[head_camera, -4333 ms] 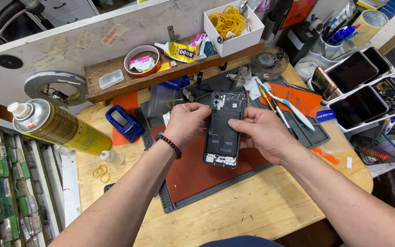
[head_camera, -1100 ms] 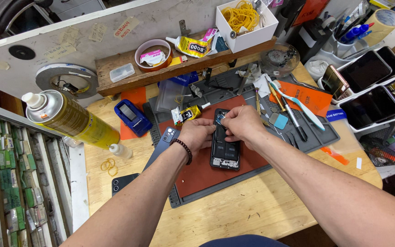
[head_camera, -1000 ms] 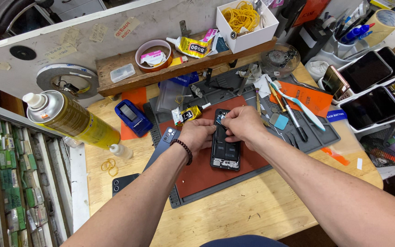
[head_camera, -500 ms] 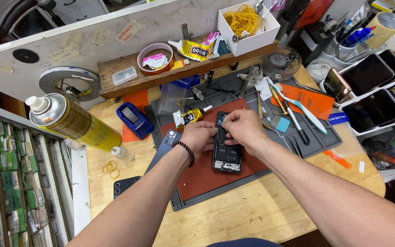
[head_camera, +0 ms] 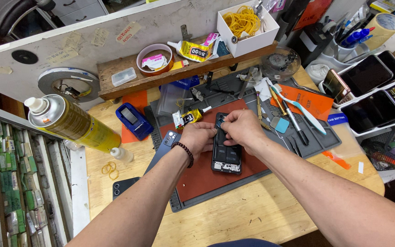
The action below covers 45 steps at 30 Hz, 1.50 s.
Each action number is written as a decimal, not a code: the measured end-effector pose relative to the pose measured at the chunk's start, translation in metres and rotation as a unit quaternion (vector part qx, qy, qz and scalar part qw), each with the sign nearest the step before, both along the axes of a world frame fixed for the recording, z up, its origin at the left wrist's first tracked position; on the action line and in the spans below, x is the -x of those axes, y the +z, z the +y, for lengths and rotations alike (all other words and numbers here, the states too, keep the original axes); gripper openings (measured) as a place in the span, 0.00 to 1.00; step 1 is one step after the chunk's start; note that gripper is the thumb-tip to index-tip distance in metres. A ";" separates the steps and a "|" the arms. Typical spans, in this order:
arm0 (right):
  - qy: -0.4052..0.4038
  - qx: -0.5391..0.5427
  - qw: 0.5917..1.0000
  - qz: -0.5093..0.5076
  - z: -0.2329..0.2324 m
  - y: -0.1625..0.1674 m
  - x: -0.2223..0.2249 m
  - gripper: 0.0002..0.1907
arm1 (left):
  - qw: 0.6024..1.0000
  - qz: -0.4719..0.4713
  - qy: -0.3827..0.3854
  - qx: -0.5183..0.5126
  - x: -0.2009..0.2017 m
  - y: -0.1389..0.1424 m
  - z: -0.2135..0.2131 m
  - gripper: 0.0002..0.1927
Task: The person applies adhesive to the internal frame of a disassembled smartphone, then aligns and presses the back cover into place. They repeatedly remove the back cover to reapply adhesive and reseat it, using a small tool to assist with alignment and adhesion.
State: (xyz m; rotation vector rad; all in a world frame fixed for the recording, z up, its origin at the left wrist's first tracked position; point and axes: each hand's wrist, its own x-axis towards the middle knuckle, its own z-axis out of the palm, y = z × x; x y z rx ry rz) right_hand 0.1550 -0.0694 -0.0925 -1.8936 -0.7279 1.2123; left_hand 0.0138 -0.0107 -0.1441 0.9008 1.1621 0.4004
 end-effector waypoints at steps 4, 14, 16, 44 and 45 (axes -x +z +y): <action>0.009 -0.003 1.000 0.005 0.001 -0.003 -0.002 0.03 | 1.000 0.004 0.002 -0.001 0.000 0.001 0.000 0.11; 0.028 0.003 0.999 0.034 0.006 -0.010 -0.010 0.03 | 1.000 0.003 -0.001 0.002 0.002 0.004 -0.001 0.13; 0.019 -0.001 0.999 0.034 0.005 -0.011 -0.010 0.03 | 1.000 -0.003 -0.002 -0.001 0.002 0.003 -0.001 0.12; 0.016 0.014 0.998 0.053 0.007 -0.012 -0.013 0.03 | 1.000 -0.001 -0.013 0.010 0.005 0.021 -0.007 0.12; 0.020 0.013 0.998 0.053 0.008 -0.012 -0.013 0.03 | 1.000 0.000 -0.010 0.009 0.005 0.020 -0.006 0.12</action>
